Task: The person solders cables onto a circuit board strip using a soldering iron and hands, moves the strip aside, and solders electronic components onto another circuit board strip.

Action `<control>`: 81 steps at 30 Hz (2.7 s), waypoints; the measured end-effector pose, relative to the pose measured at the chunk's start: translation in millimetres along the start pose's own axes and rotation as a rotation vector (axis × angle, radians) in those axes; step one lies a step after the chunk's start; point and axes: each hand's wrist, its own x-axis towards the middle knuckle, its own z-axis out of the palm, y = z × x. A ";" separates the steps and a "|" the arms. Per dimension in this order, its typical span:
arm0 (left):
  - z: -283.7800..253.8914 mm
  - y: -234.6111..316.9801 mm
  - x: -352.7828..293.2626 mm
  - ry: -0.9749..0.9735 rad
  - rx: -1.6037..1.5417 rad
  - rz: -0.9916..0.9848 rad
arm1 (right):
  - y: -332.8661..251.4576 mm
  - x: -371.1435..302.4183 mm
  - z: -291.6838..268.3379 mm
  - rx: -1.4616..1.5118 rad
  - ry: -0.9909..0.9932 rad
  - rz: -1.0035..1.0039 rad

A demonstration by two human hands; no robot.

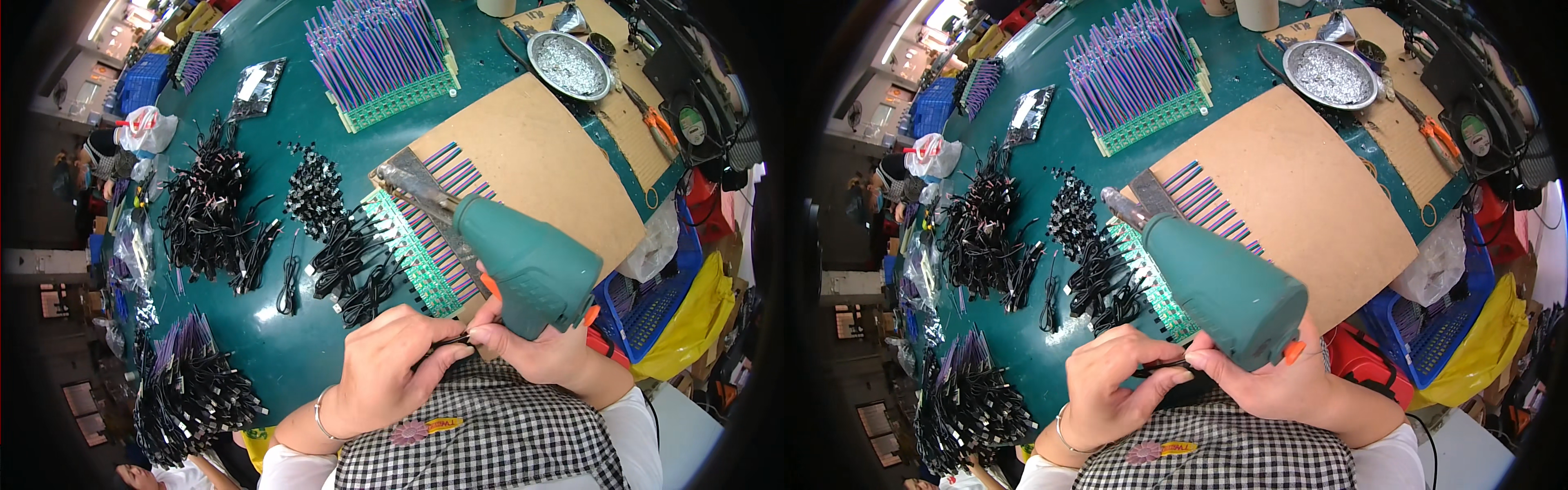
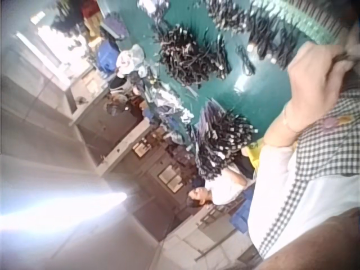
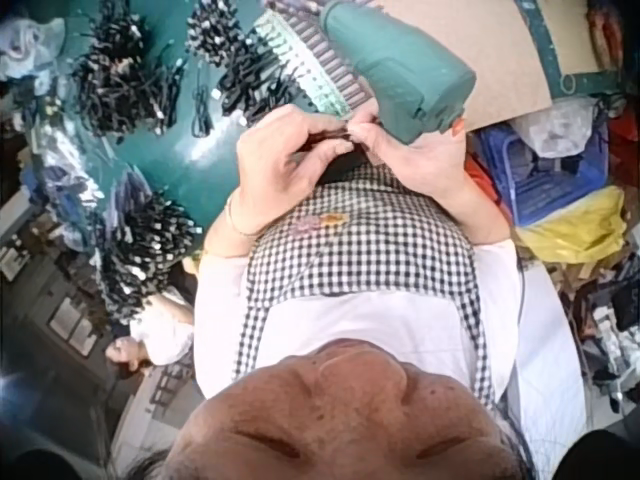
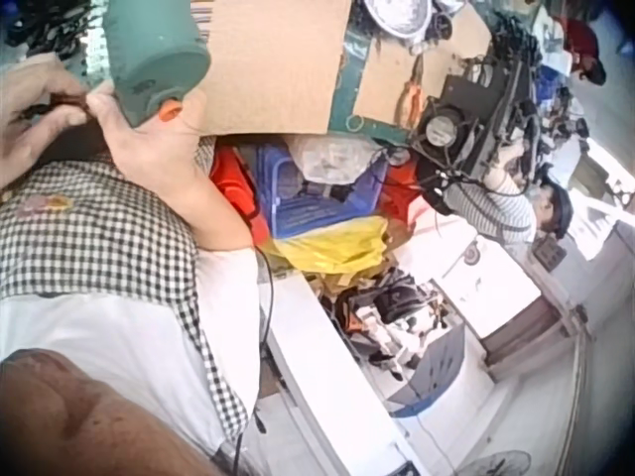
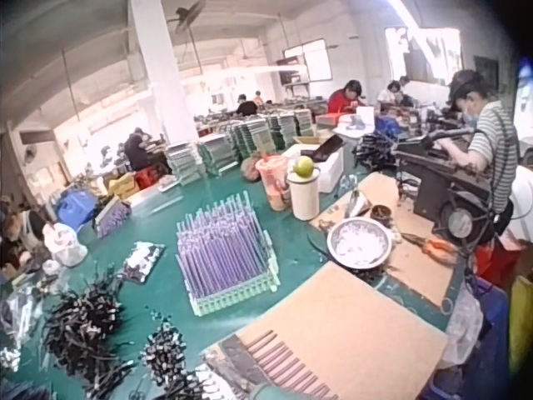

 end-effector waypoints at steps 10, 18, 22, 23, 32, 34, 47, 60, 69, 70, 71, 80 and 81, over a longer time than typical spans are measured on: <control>-4.0 -9.2 -13.7 0.053 -0.354 -0.294 | -11.9 7.0 -12.6 0.318 0.394 0.071; 2.7 -6.5 -11.4 0.071 -0.524 -0.469 | -3.5 0.6 -3.3 0.109 0.027 0.031; 7.7 -11.4 -11.8 0.062 -0.430 -0.325 | -9.1 3.0 7.3 0.219 0.131 0.123; 9.0 -12.2 -12.4 0.062 -0.430 -0.326 | -10.1 4.0 7.3 0.216 0.110 0.140; 15.4 -7.0 -9.2 0.115 -0.304 -0.341 | -5.3 3.7 6.4 0.176 0.146 0.129; 15.6 -8.3 -9.9 0.114 -0.216 -0.264 | -4.4 4.0 7.3 0.181 0.157 0.108; 21.7 -10.5 -8.0 0.170 -0.170 -0.161 | -1.0 4.9 4.1 0.158 0.154 0.093; 32.1 -8.9 -13.4 0.308 -0.310 -0.346 | -5.9 -1.3 4.9 0.178 0.134 0.196; 15.9 -51.4 1.0 0.253 0.034 -0.433 | 6.1 -40.4 -35.9 -0.007 0.124 0.078; 14.9 -52.2 2.8 0.259 0.042 -0.438 | 2.0 -44.8 -39.4 0.000 0.114 0.077; 13.9 -52.6 4.4 0.239 0.117 -0.443 | -3.0 -48.3 -42.6 0.114 0.179 0.185; 12.2 -55.4 8.9 0.197 0.143 -0.509 | -7.0 -62.7 -49.3 0.175 0.290 0.326; 11.7 -55.9 9.2 0.197 0.118 -0.508 | -4.1 -63.7 -50.4 0.150 0.268 0.325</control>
